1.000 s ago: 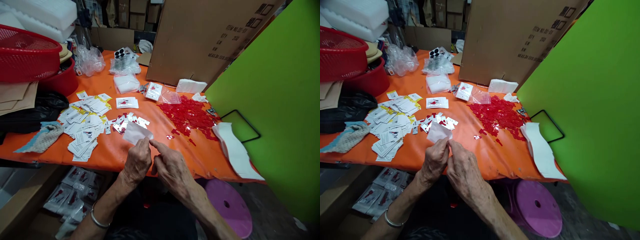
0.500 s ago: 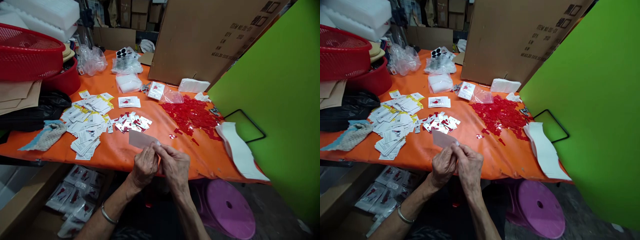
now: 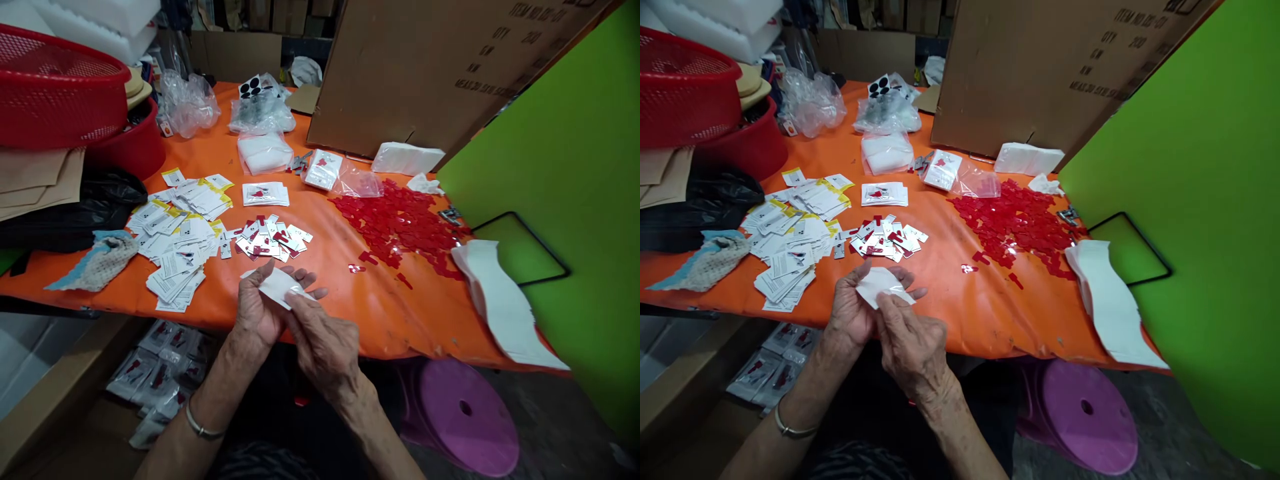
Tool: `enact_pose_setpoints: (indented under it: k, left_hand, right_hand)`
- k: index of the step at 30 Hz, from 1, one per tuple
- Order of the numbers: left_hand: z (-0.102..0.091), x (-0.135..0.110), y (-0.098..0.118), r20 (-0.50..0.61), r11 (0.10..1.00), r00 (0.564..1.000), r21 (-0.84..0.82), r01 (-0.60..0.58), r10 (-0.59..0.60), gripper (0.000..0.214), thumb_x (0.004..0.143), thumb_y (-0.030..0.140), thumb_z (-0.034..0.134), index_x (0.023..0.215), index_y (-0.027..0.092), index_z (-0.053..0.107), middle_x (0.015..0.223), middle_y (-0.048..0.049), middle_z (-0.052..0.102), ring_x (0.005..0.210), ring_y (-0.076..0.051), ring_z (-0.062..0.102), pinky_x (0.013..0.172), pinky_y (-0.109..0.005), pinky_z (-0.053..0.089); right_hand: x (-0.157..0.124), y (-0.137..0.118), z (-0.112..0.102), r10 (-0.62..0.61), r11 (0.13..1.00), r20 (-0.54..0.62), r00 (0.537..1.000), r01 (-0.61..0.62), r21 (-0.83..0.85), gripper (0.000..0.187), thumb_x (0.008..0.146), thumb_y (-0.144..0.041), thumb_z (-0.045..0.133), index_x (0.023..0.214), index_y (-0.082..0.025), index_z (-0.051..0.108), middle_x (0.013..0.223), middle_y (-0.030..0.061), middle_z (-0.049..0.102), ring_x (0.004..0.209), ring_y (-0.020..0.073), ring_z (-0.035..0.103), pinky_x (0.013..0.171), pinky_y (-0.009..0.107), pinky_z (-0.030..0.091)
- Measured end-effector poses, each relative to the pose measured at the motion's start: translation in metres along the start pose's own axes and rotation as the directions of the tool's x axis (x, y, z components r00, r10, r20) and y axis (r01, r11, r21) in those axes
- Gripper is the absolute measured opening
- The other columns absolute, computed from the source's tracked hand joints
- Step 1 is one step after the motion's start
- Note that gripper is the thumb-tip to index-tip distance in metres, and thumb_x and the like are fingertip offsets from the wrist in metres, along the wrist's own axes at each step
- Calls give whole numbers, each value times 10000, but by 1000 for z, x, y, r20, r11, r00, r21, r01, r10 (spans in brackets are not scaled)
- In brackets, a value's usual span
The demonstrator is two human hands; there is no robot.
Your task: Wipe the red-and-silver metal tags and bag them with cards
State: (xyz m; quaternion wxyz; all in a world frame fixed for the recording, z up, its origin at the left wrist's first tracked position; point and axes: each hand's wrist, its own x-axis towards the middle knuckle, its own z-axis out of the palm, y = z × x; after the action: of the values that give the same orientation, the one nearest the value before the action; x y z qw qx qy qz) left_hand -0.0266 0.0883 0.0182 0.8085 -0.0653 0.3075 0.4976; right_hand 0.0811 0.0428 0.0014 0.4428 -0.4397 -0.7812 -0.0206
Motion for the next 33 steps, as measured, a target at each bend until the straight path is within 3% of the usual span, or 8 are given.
enact_pose_setpoints:
  k: [4,9,14,17,22,26,29,33]
  left_hand:
    - [-2,1,-7,-24,1000,1000,-12,-9,9,174,677,204,505,721,81,619,597,-88,614,769,-288,652,826,-556,469]
    - [-14,0,-12,57,997,998,77,-23,19,257,657,225,536,848,82,633,662,-87,639,820,-317,657,834,-533,469]
    - [-22,6,2,111,996,991,29,-79,75,297,683,272,559,877,56,624,859,-170,677,914,-325,634,875,-501,458]
    - [-20,9,8,61,987,986,-30,-156,158,245,690,249,546,831,65,625,771,-151,675,952,-332,622,908,-522,437]
    - [-19,6,8,30,981,981,-23,-192,192,253,640,122,511,865,94,622,815,-122,678,1020,-322,599,956,-568,384]
    - [-24,1,6,59,976,974,-24,-216,217,323,648,114,510,957,138,600,876,-90,675,1063,-305,577,974,-584,359]
    - [-25,-1,4,113,982,975,-5,-190,189,301,668,151,526,960,134,596,855,-88,669,1024,-306,595,949,-581,382]
    - [-22,-1,1,37,983,983,-9,-181,182,244,667,149,515,888,103,605,796,-102,670,903,-294,638,895,-552,437]
  right_hand:
    - [0,-1,-2,39,995,275,961,-64,82,349,839,-112,451,1163,-103,578,1197,166,608,969,201,647,746,261,545]
    - [7,-1,-9,188,968,558,808,-250,35,529,775,-106,431,1299,-174,458,1241,123,579,937,232,641,725,352,554]
    - [6,-1,-15,186,942,553,812,-308,136,479,788,-178,489,1267,-166,474,1371,141,451,1244,271,443,945,440,462]
    - [2,-4,-12,131,906,605,785,-342,248,560,782,-168,513,1331,-177,399,1399,114,427,1241,239,453,955,410,467]
    - [-8,-3,4,104,955,534,839,-234,183,538,814,-54,402,1338,-174,406,1421,114,393,1234,246,450,926,427,491]
    - [-10,-2,1,141,972,649,747,-231,55,481,845,-164,498,1316,-247,446,1445,67,363,1177,275,482,851,445,527]
    - [-8,-6,-6,228,955,685,692,-297,-19,631,803,-303,611,1376,-295,348,1473,76,307,1122,285,525,824,461,528]
    - [-9,-6,-6,261,941,640,723,-338,-2,625,801,-228,602,1373,-242,351,1448,105,349,1147,269,521,861,446,510]
